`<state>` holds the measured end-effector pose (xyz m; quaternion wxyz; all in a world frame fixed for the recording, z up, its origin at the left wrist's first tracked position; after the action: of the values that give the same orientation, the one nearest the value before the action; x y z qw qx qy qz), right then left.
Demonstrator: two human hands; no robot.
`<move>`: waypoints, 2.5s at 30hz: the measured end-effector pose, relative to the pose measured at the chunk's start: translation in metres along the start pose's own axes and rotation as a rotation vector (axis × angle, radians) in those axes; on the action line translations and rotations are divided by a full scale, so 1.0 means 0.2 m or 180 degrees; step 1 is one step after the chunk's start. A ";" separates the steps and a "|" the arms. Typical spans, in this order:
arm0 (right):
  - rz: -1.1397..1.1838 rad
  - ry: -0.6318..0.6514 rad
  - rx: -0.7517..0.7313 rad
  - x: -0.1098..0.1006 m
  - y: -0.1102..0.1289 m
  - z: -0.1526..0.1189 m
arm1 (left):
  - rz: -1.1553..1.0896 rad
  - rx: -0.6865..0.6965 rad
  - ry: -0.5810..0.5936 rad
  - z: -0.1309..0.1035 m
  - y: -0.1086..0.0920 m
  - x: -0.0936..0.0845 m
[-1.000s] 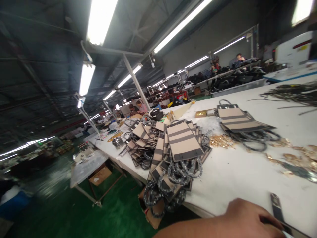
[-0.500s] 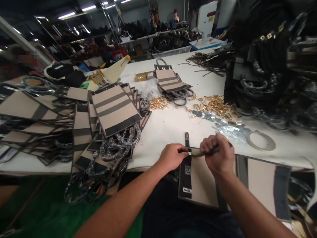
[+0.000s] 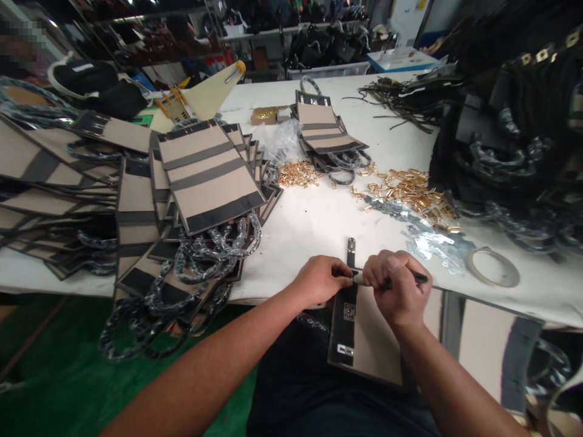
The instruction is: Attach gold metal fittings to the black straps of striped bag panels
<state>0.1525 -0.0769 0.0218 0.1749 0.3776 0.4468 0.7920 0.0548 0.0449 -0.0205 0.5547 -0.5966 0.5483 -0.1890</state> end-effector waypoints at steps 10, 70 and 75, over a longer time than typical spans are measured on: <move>-0.0657 0.0282 0.0154 0.04 0.01 0.06 | -0.0138 -0.0389 0.0190 0.03 0.00 -0.04; -0.1173 0.0527 -0.0186 0.09 0.05 0.01 | -0.0607 -0.0487 0.0107 0.06 0.02 -0.03; -0.1696 0.0874 -0.0105 0.12 0.02 0.01 | -0.0461 -0.0479 0.0059 0.03 0.01 -0.04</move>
<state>0.1378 -0.0628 0.0359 0.3206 0.1336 0.5366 0.7691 0.0568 0.0548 -0.0207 0.4881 -0.6730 0.5214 -0.1923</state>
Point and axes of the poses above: each hand's wrist, its own z-axis towards the middle knuckle, its own x-axis out of the palm, y = z × x, the point moved 4 cm from there along z, towards the middle knuckle, and after that the axes turned 1 degree about -y, right-handed, at the moved point
